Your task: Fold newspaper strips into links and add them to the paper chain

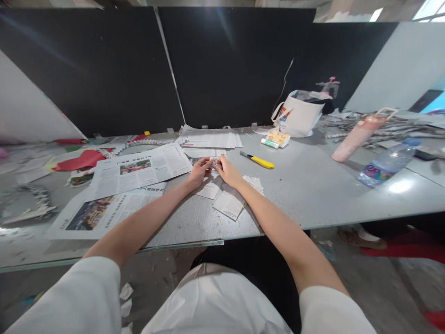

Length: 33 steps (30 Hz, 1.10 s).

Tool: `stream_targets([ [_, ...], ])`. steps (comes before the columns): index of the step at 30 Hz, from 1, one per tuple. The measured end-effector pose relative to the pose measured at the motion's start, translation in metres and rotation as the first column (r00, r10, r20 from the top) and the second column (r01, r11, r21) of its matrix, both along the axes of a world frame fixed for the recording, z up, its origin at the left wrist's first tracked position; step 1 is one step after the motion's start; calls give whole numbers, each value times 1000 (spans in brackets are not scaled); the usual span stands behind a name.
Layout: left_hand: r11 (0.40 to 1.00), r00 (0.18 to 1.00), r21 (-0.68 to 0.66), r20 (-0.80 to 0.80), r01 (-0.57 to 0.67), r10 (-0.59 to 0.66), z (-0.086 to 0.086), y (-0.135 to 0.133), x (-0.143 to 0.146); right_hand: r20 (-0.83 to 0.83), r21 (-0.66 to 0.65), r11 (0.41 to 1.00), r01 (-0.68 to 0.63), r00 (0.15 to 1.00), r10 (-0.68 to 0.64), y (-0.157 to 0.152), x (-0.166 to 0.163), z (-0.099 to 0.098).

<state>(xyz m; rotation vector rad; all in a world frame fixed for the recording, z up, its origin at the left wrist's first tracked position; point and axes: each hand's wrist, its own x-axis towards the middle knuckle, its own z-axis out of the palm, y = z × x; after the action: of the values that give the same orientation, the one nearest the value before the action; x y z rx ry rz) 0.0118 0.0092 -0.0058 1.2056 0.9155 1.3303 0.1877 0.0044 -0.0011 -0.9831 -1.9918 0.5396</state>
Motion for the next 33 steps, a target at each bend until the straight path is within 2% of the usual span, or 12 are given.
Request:
stream_targets([
  [9,998,997,-49,60,-47,50,0,3,-1,-34,25,991,131,991,-130,2,4,-1],
  [16,996,995,-71,77,-51,56,2,2,-1,0,-17,981,194,981,-194,-1,3,5],
  [24,997,998,-64,54,-38,42,2,3,-1,-47,6,995,100,994,-99,-3,4,1],
  [29,994,993,-91,103,-51,61,2,3,-1,-158,-3,1000,-6,987,6,2,3,-5],
  [33,993,987,-107,148,-46,61,4,4,-2,-186,-45,997,-67,981,58,4,2,-8],
])
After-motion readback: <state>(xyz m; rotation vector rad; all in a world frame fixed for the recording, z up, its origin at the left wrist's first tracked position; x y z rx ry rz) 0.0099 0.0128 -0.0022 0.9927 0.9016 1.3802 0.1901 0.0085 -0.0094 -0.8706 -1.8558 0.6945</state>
